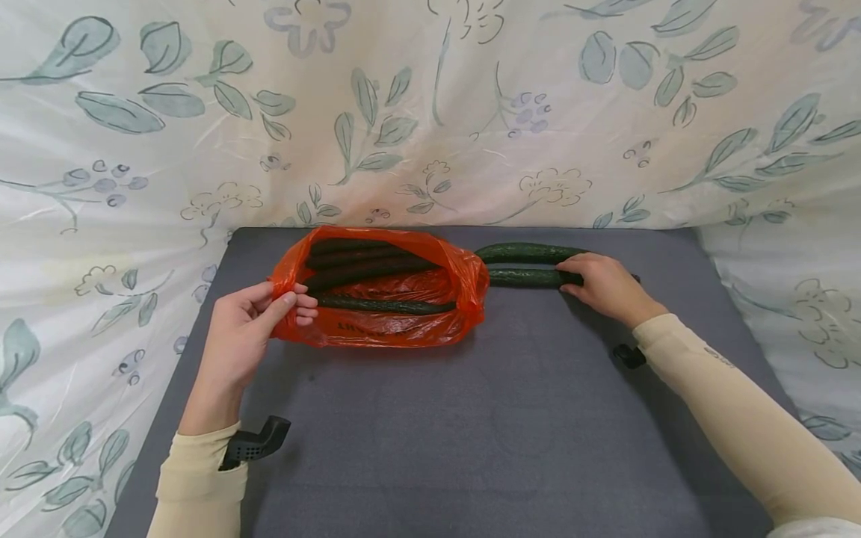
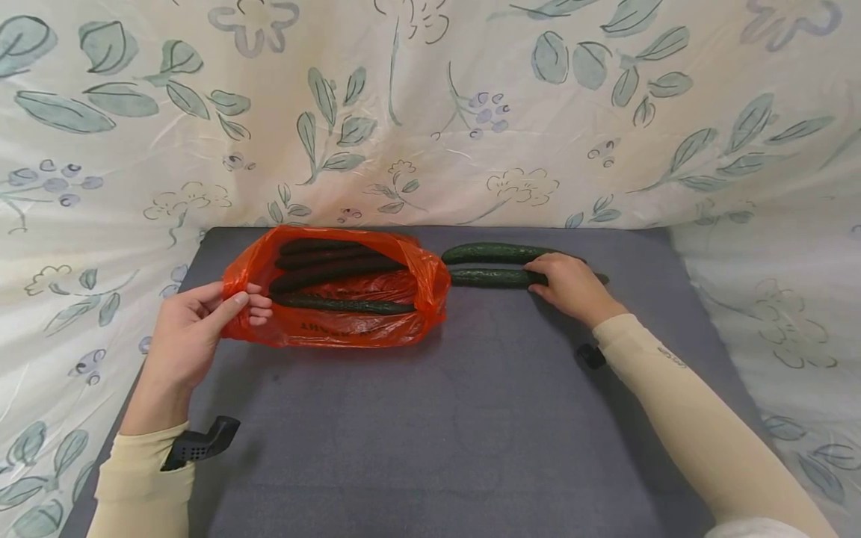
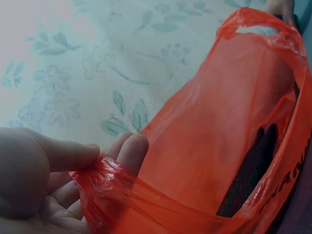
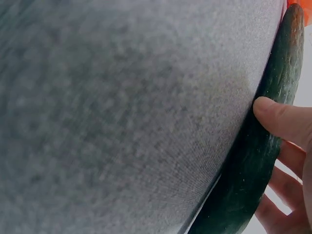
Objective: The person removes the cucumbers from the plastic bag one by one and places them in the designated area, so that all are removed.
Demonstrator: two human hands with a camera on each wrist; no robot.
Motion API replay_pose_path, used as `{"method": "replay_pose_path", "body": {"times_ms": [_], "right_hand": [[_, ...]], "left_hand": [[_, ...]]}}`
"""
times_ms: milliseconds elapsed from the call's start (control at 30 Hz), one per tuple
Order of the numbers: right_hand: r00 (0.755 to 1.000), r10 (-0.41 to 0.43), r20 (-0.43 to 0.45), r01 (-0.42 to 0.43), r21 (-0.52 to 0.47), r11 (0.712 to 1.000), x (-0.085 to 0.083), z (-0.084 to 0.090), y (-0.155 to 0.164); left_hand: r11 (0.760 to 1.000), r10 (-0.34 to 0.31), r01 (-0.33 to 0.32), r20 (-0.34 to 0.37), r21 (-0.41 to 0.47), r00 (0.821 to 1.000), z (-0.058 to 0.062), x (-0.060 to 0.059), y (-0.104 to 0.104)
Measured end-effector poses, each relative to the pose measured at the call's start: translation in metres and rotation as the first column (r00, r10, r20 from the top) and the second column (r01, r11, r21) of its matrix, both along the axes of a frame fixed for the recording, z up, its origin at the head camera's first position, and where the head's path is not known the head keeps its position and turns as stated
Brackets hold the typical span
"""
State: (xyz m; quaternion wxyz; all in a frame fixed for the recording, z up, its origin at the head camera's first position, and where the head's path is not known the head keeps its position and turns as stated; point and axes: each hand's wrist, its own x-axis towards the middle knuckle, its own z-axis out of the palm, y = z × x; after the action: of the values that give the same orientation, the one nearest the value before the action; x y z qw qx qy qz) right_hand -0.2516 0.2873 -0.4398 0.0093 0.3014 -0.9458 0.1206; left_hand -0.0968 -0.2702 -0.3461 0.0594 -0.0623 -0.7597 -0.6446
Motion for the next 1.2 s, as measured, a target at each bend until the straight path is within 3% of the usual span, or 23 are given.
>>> {"method": "replay_pose_path", "body": {"times_ms": [300, 733, 967, 1200], "right_hand": [[0.996, -0.061, 0.059, 0.06, 0.024, 0.998, 0.001, 0.004, -0.006], [0.993, -0.073, 0.093, 0.07, 0.032, 0.997, 0.001, 0.005, -0.006], [0.995, -0.075, 0.061, 0.078, -0.039, 0.996, 0.006, 0.008, -0.005], [0.996, -0.093, 0.01, 0.094, -0.133, 0.987, 0.015, 0.023, -0.013]], "left_hand": [[1.0, 0.006, -0.006, -0.008, -0.004, 1.0, 0.002, 0.0, -0.001], [1.0, 0.0, 0.0, -0.001, 0.007, 1.0, 0.002, -0.002, -0.001], [1.0, 0.003, -0.003, 0.0, -0.005, 1.0, 0.003, -0.001, -0.001], [1.0, 0.007, -0.007, 0.0, 0.008, 1.0, 0.002, -0.001, 0.0]]}}
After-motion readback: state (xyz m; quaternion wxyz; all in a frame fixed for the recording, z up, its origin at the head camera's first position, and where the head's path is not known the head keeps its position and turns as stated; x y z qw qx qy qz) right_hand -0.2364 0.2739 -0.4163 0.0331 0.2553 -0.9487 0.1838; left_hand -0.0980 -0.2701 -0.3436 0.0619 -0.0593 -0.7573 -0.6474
